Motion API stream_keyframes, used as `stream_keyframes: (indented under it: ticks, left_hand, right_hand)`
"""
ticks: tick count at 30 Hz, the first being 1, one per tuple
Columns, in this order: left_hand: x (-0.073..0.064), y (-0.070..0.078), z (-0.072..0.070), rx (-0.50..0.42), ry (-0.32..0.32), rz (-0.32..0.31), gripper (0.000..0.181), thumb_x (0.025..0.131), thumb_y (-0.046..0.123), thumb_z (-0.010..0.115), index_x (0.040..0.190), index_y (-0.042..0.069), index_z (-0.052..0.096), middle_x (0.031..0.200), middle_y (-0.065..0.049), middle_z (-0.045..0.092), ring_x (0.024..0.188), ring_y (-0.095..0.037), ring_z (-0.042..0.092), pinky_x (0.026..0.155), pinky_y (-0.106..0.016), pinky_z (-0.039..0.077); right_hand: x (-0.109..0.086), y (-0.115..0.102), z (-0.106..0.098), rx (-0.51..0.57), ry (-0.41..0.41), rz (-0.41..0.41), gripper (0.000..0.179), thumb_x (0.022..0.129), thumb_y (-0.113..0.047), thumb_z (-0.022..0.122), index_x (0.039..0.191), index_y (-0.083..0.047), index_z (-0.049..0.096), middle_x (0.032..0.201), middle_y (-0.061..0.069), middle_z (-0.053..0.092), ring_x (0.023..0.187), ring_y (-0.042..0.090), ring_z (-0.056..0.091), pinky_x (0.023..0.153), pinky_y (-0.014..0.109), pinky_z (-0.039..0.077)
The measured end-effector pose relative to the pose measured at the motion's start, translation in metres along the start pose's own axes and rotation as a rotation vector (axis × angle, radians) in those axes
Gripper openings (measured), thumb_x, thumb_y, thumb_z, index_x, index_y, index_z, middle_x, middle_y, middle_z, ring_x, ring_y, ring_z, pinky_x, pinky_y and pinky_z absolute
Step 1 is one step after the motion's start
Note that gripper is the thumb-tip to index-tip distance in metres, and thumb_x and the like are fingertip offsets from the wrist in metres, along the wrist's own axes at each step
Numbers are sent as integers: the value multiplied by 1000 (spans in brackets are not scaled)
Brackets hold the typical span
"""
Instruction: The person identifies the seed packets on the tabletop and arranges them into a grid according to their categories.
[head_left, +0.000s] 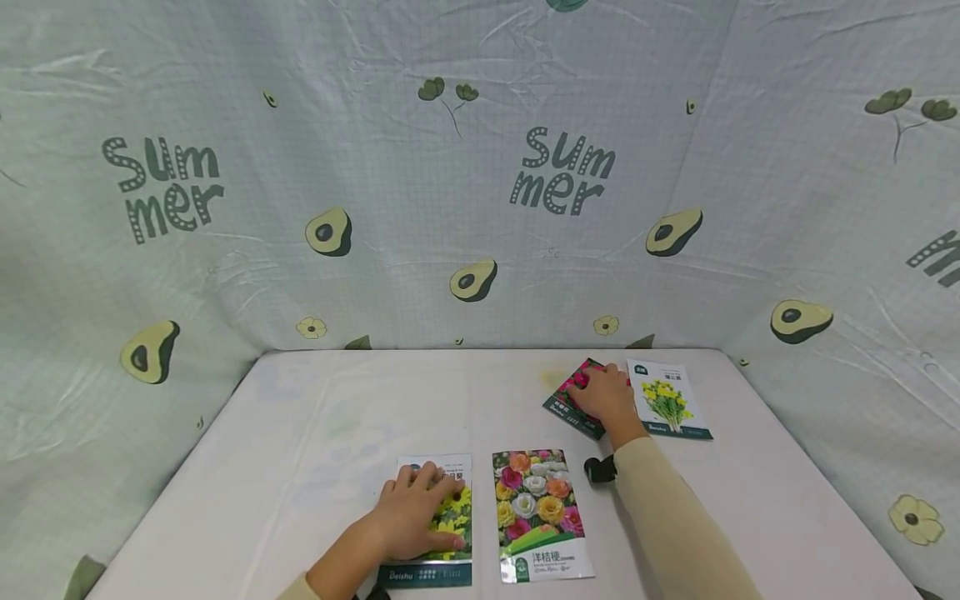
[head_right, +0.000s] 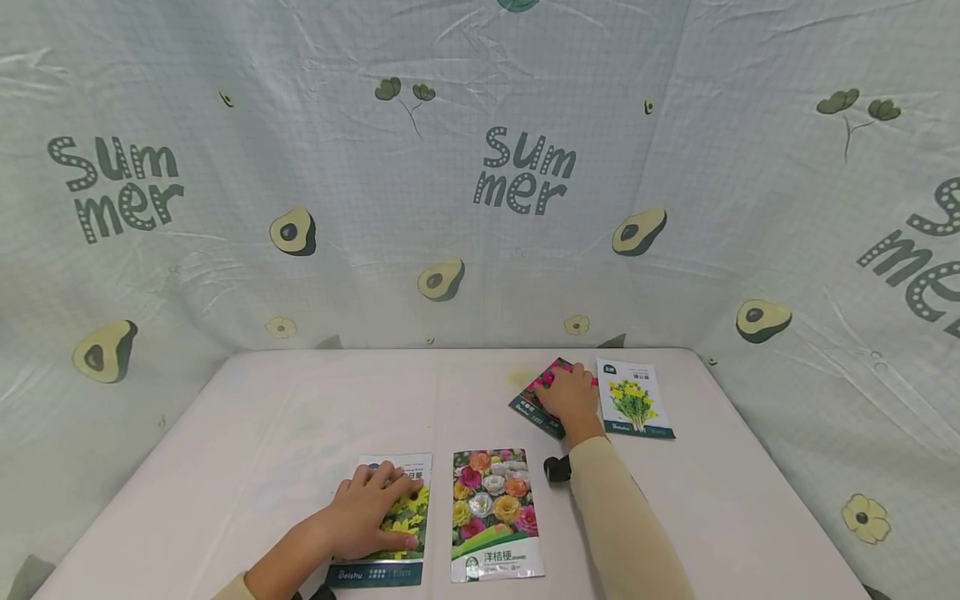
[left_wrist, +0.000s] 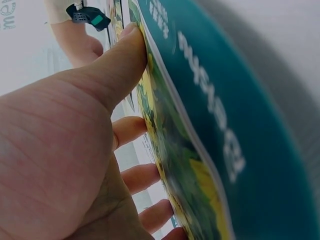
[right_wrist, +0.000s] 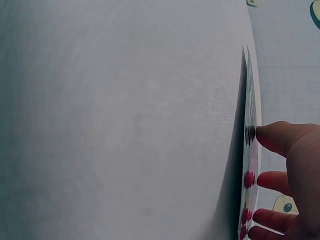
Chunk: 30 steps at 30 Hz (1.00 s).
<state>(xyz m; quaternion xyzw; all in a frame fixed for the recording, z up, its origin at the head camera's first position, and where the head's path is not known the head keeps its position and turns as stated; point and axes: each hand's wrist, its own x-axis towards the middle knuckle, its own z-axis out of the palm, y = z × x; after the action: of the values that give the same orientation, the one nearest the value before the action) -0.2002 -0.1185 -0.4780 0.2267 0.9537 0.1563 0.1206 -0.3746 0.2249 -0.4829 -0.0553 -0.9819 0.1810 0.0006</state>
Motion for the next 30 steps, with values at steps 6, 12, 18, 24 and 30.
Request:
stream_keyframes:
  ticks: [6,12,18,24,30]
  left_hand:
    - [1,2,-1,20,-4,-17,77,82,68,73,147,30,55,137,-6,47,118,-33,41,88,-54,38]
    - [0,5,-5,21,-6,-32,77,81,64,77,147,29,55,137,-6,47,118,-34,41,89,-55,38]
    - [-1,6,-6,24,-12,-30,77,82,63,76,147,28,54,138,-6,47,118,-34,41,89,-55,38]
    - [-1,7,-8,21,-12,-30,77,82,63,76,147,28,54,137,-6,47,117,-33,41,88,-54,38]
    - [-2,8,-9,15,-20,-32,77,83,62,77,148,27,54,138,-7,47,118,-34,42,89,-55,38]
  right_hand:
    - [0,-1,0,-3,-50,-1,74,101,-49,56,154,0,41,156,35,29,145,53,27,116,69,28]
    - [3,-1,1,-3,-96,2,79,102,-50,54,156,3,34,158,36,22,147,54,21,117,70,23]
    - [2,-3,-3,11,-126,5,80,103,-50,52,157,4,30,157,35,21,146,55,20,118,70,18]
    - [0,-7,-9,24,-157,15,80,103,-50,52,158,2,28,157,33,20,147,53,18,119,70,16]
    - [0,-6,-9,2,-172,18,81,103,-53,51,159,1,28,157,33,20,146,53,20,119,71,17]
